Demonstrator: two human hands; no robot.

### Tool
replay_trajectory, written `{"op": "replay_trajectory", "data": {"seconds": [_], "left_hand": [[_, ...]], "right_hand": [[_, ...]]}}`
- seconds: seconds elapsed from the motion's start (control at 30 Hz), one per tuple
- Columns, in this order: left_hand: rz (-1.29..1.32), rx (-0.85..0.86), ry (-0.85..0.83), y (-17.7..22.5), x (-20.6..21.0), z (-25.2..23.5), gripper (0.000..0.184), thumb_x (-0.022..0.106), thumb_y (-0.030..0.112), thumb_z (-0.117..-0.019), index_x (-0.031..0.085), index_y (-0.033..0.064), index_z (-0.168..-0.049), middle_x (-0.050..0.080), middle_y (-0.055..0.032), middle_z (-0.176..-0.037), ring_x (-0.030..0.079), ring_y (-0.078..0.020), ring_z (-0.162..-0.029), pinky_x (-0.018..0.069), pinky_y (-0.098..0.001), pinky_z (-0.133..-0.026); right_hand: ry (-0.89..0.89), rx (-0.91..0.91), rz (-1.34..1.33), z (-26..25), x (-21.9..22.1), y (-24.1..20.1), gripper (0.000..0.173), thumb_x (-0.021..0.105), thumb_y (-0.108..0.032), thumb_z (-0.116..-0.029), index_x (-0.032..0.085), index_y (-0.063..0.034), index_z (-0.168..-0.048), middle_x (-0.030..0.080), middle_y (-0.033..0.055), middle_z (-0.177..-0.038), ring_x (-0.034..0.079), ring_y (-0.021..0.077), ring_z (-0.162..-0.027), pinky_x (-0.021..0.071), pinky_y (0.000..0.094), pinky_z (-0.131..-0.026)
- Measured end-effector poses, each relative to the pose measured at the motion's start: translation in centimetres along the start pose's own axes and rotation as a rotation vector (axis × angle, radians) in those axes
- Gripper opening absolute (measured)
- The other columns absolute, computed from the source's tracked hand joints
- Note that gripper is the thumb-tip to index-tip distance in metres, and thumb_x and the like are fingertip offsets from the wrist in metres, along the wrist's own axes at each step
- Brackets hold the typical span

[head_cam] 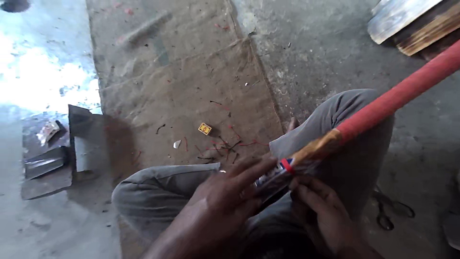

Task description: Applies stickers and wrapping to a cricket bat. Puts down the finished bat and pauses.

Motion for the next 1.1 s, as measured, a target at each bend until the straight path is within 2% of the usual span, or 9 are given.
{"op": "replay_trajectory", "data": {"seconds": [0.13,0.2,0.33,0.53,0.7,0.8,0.93,1.0,1.1], "left_hand": [[-0.634,-0.043,0.440,1.7,3.5,0.9,0.068,0.071,0.052,-0.0891,0.048,0.0360,-0.151,0.040,-0.0075,-0.161,0.043,-0.0367,-0.143,0.0430,-0.0669,-0.100],[-0.778,-0.092,0.463,1.4,6.7,0.6,0.090,0.069,0.067,-0.0814,0.039,0.0296,-0.158,0.027,-0.0095,-0.168,0.033,-0.0371,-0.150,0.0360,-0.0670,-0.105],[-0.727,-0.070,0.439,0.8,7.6,-0.2,0.094,0.075,0.047,-0.0826,0.031,0.0213,-0.162,0.019,-0.0133,-0.170,0.024,-0.0373,-0.154,0.0364,-0.0637,-0.110],[-0.654,-0.030,0.368,0.8,5.8,-0.5,0.098,0.074,0.050,-0.0775,0.031,0.0254,-0.162,0.024,-0.0103,-0.169,0.031,-0.0333,-0.152,0.0431,-0.0589,-0.106],[-0.295,-0.006,0.147,1.4,3.5,-0.5,0.094,0.077,0.039,-0.0767,0.027,0.0605,-0.153,0.023,0.0007,-0.169,0.039,-0.0286,-0.147,0.0497,-0.0623,-0.097],[0.175,-0.072,-0.165,1.4,2.0,-0.3,0.095,0.081,0.027,-0.0782,0.032,0.0555,-0.155,0.044,0.0157,-0.155,0.062,-0.0053,-0.118,0.0627,-0.0406,-0.086],[0.664,-0.136,-0.473,0.0,2.0,-1.0,0.088,0.075,0.016,-0.0877,0.033,0.0465,-0.158,0.068,-0.0022,-0.125,0.070,-0.0149,-0.097,0.0626,-0.0356,-0.081],[0.587,-0.099,-0.352,-0.8,0.9,-1.5,0.079,0.074,0.020,-0.0911,0.038,0.0425,-0.157,0.067,0.0017,-0.130,0.070,-0.0138,-0.102,0.0625,-0.0357,-0.086],[-0.131,-0.037,0.237,0.9,-1.3,0.3,0.059,0.067,0.041,-0.0961,0.048,0.0357,-0.152,0.053,0.0144,-0.148,0.059,-0.0059,-0.125,0.0569,-0.0390,-0.097]], "right_hand": [[0.048,0.046,0.018,-1.3,0.4,0.0,0.024,0.053,-0.020,-0.1053,0.071,-0.0111,-0.120,0.050,0.0023,-0.069,0.042,0.0065,-0.052,0.0382,0.0212,-0.048],[0.081,0.057,0.056,-0.4,0.2,0.0,0.024,0.054,-0.018,-0.1037,0.072,-0.0100,-0.117,0.048,0.0001,-0.067,0.042,0.0057,-0.052,0.0385,0.0206,-0.048],[0.161,0.055,0.137,3.0,-2.7,1.5,0.023,0.051,-0.013,-0.1048,0.072,-0.0080,-0.115,0.052,-0.0035,-0.070,0.044,0.0043,-0.053,0.0401,0.0215,-0.049],[0.143,0.063,0.064,4.9,-4.0,2.1,0.021,0.052,-0.014,-0.1054,0.071,-0.0105,-0.114,0.055,-0.0032,-0.070,0.046,0.0039,-0.053,0.0430,0.0225,-0.049],[0.040,0.012,0.115,4.4,-2.1,-0.1,0.022,0.050,-0.012,-0.1060,0.071,-0.0126,-0.113,0.059,-0.0033,-0.074,0.049,0.0028,-0.056,0.0445,0.0212,-0.051],[-0.048,-0.033,0.101,3.5,-0.8,-1.3,0.019,0.053,-0.016,-0.1064,0.071,-0.0136,-0.113,0.061,-0.0031,-0.076,0.049,0.0016,-0.057,0.0437,0.0199,-0.051],[-0.074,-0.066,0.060,2.0,-0.1,-1.3,0.019,0.054,-0.016,-0.1057,0.072,-0.0133,-0.112,0.060,-0.0042,-0.076,0.048,0.0005,-0.057,0.0437,0.0185,-0.052],[-0.037,-0.045,0.043,0.9,0.0,-1.0,0.020,0.054,-0.016,-0.1049,0.072,-0.0112,-0.112,0.056,-0.0031,-0.072,0.046,0.0015,-0.054,0.0414,0.0187,-0.049],[0.017,0.020,0.017,-0.8,1.1,-1.5,0.024,0.055,-0.020,-0.1055,0.073,-0.0099,-0.118,0.060,0.0050,-0.078,0.044,0.0054,-0.054,0.0391,0.0206,-0.048]]}}
Point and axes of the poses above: each hand's wrist, its own z-axis away from the middle knuckle, its own x-axis out of the palm, y = z × x, the point moved 5 cm from there along -z, towards the middle knuckle
